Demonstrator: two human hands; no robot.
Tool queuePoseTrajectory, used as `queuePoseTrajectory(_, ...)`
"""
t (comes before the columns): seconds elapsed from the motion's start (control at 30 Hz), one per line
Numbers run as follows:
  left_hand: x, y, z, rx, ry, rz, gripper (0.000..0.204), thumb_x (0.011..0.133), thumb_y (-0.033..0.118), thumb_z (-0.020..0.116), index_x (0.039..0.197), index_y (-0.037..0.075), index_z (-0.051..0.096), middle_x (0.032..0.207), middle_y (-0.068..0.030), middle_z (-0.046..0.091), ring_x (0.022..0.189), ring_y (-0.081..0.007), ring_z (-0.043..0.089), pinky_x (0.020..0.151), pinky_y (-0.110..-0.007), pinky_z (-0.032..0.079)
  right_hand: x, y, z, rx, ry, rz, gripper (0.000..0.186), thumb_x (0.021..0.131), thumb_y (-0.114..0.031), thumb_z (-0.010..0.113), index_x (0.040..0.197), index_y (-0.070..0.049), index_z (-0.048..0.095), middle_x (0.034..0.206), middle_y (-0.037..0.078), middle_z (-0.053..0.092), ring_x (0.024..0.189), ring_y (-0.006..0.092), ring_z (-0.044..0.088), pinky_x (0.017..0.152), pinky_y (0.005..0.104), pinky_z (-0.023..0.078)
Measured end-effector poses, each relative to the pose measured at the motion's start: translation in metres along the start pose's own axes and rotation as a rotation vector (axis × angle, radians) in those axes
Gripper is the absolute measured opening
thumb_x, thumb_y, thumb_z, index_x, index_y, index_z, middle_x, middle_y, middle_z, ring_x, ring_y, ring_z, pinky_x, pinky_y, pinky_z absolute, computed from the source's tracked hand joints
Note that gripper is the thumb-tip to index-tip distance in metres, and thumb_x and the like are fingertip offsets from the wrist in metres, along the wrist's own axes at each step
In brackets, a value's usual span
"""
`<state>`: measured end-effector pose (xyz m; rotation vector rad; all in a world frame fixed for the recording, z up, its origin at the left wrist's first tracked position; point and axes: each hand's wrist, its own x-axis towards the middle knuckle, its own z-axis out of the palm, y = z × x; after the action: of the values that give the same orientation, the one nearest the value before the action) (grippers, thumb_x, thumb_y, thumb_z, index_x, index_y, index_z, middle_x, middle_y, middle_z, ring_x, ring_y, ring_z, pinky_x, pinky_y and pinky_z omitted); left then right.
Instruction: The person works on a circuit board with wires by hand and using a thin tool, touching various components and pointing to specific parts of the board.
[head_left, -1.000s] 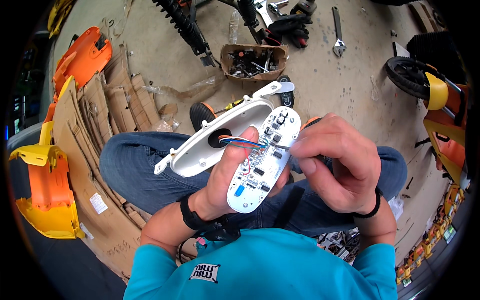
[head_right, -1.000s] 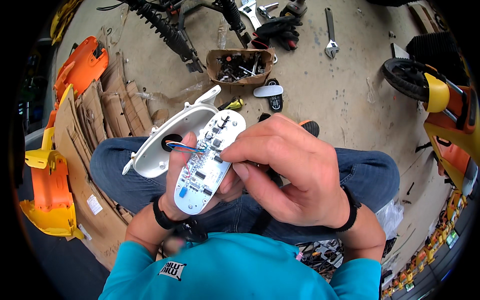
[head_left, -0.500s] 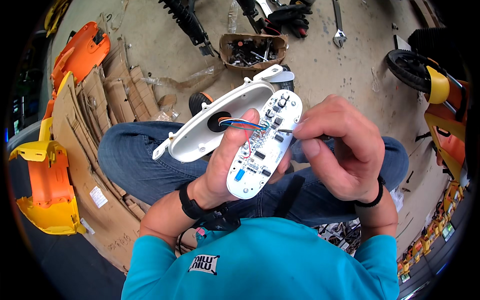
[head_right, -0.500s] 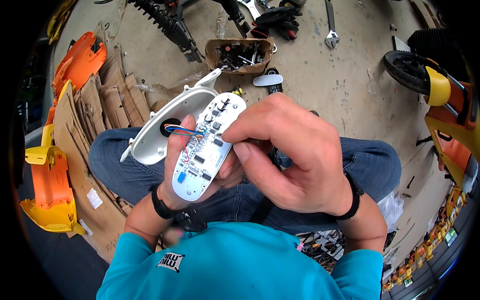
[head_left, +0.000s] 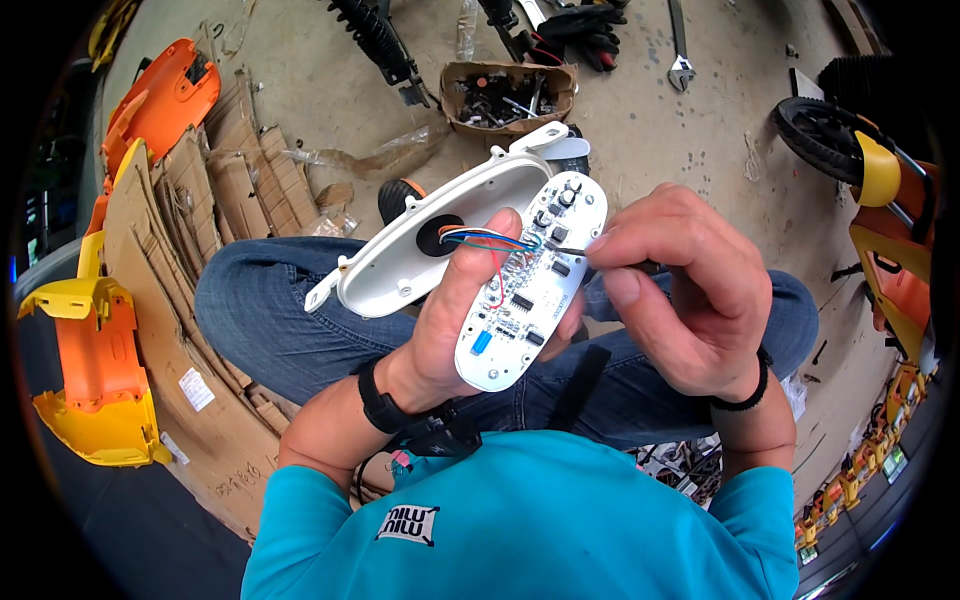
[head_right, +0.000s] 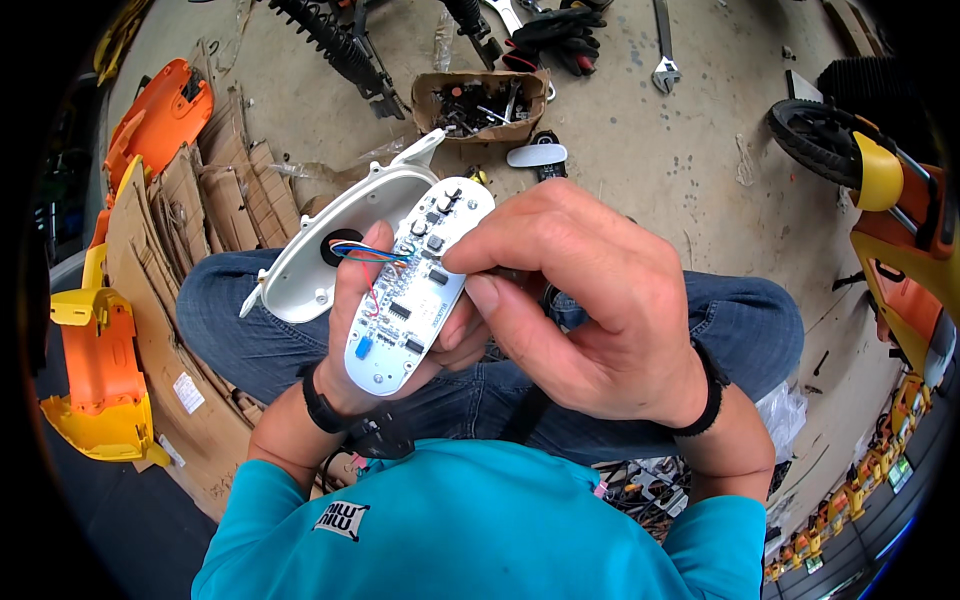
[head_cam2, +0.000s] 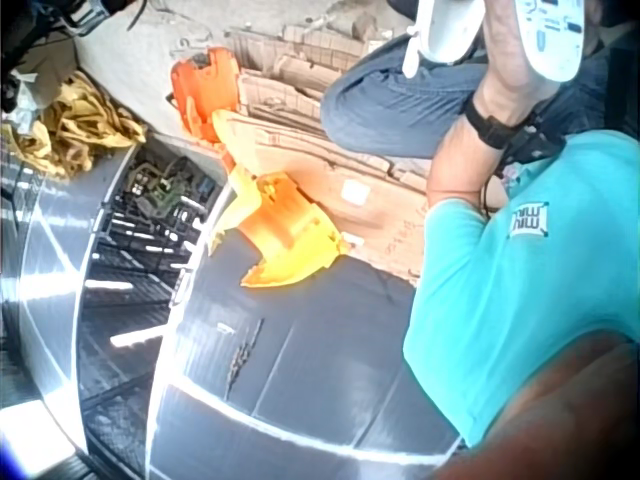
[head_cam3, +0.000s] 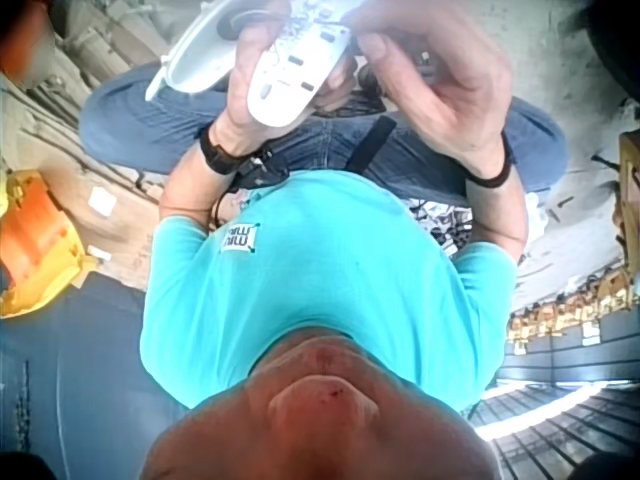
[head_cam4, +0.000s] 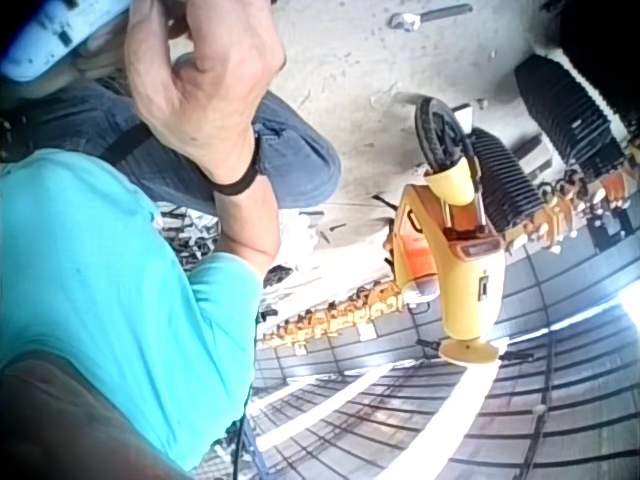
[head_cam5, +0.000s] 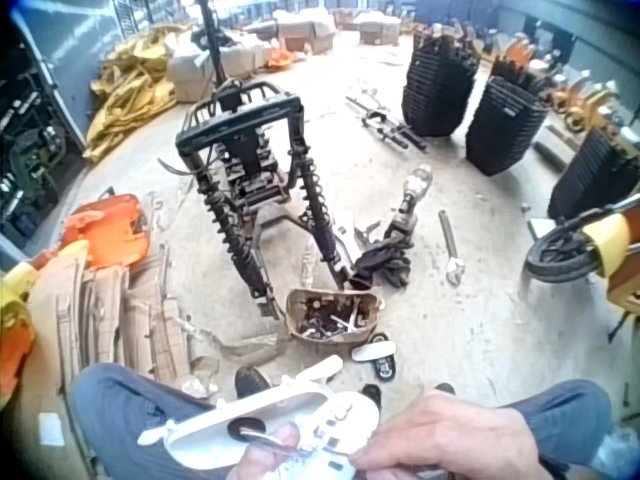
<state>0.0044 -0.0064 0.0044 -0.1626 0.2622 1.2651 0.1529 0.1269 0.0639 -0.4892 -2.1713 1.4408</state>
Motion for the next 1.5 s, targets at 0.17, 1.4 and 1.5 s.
queuePoseTrajectory(0.17,0.001,0.0,0.002,0.007,0.008,0.012,0.063,0.097,0.061,0.039,0.125,0.007,0.057,0.089,-0.011,0.068,0.07,-0.0167,0.063,0.059,-0.027,0.047,0.0,-0.002,-0.001,0.012,0.002,0.044,0.017,0.08,0.005,0.062,0.097,0.003,0.065,0.091,0.013,0.065,0.079,0.0204,0.06,0.069,0.029,0.046)
queuePoseTrajectory(1.4,-0.01,0.006,0.015,0.131,0.08,-0.016,0.07,0.099,0.062,0.027,0.126,0.004,0.053,0.093,-0.0088,0.065,0.083,-0.0134,0.06,0.072,-0.025,0.048,-0.002,-0.008,0.002,-0.177,0.065,-0.167,0.035,0.063,0.006,0.072,0.097,-0.002,0.07,0.083,0.007,0.066,0.065,0.0191,0.057,0.055,0.0279,0.043)
queuePoseTrajectory(1.5,-0.01,0.007,0.014,0.133,0.081,-0.023,0.07,0.099,0.062,0.025,0.126,0.004,0.053,0.095,-0.0085,0.064,0.085,-0.0134,0.06,0.073,-0.025,0.048,-0.001,-0.007,0.003,-0.168,0.066,-0.176,0.037,0.061,0.008,0.071,0.097,-0.002,0.07,0.082,0.007,0.066,0.065,0.0191,0.057,0.055,0.0279,0.043)
